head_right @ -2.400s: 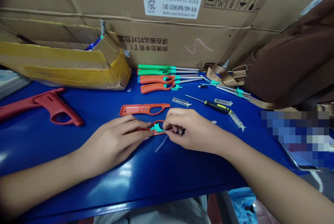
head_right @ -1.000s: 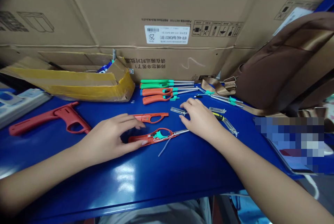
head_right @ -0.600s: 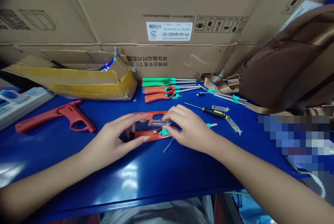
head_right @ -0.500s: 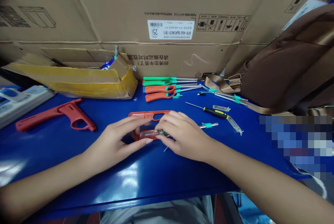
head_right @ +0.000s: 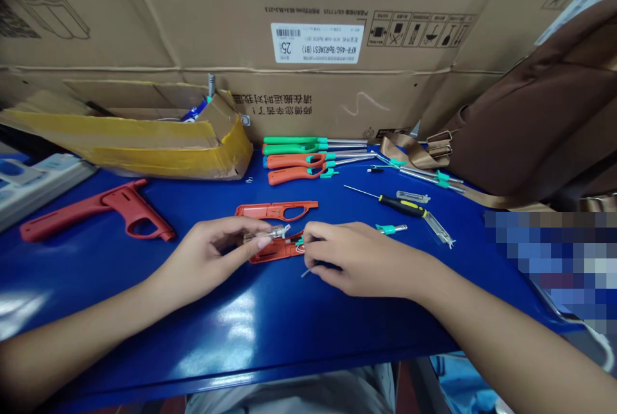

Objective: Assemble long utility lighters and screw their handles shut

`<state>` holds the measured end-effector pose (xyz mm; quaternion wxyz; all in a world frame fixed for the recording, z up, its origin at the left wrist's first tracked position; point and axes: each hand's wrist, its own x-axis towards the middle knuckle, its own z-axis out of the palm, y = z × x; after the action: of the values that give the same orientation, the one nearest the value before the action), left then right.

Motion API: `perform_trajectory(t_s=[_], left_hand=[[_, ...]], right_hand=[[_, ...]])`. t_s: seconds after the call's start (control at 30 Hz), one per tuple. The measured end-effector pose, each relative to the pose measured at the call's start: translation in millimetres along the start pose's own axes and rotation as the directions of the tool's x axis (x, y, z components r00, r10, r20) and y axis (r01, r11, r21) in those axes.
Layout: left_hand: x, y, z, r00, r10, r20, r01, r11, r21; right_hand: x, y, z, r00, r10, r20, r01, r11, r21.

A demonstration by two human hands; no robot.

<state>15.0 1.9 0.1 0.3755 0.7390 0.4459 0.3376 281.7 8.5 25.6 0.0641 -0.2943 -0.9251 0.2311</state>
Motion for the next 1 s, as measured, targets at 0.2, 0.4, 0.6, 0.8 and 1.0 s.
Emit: perform_trajectory(t_s=[0.2,0.4,0.6,0.8,1.0], left_hand=[[-3,4,0.7,0.993,0.095,0.064,-0.1,0.992,0.08],[-3,2,1.0,0.988,0.137,0.075,-0.144,0.985,0.098],[-1,-1,1.6,0.987,0.144,0.075,-0.151,0.984,0.095],[-3,-1,0.6,0.985,0.148,0.086,-0.156,0.983,0.097],[-3,-2,1.2,0.982,0.173,0.082,-0.18,0.979,0.094]], right_hand=[[8,2,7,0.973,0.165,-0.16,-0.097,0.927,0.363],[16,9,15,0.928,0.355,-0.112,-0.222,0.77,0.598],[17,10,15,0.935,0.335,-0.117,-0.217,0.801,0.558],[18,9,14,0.94,0.322,-0.112,-0.215,0.814,0.54],[16,10,15,0.937,0.335,-0.1,-0.232,0.811,0.537]])
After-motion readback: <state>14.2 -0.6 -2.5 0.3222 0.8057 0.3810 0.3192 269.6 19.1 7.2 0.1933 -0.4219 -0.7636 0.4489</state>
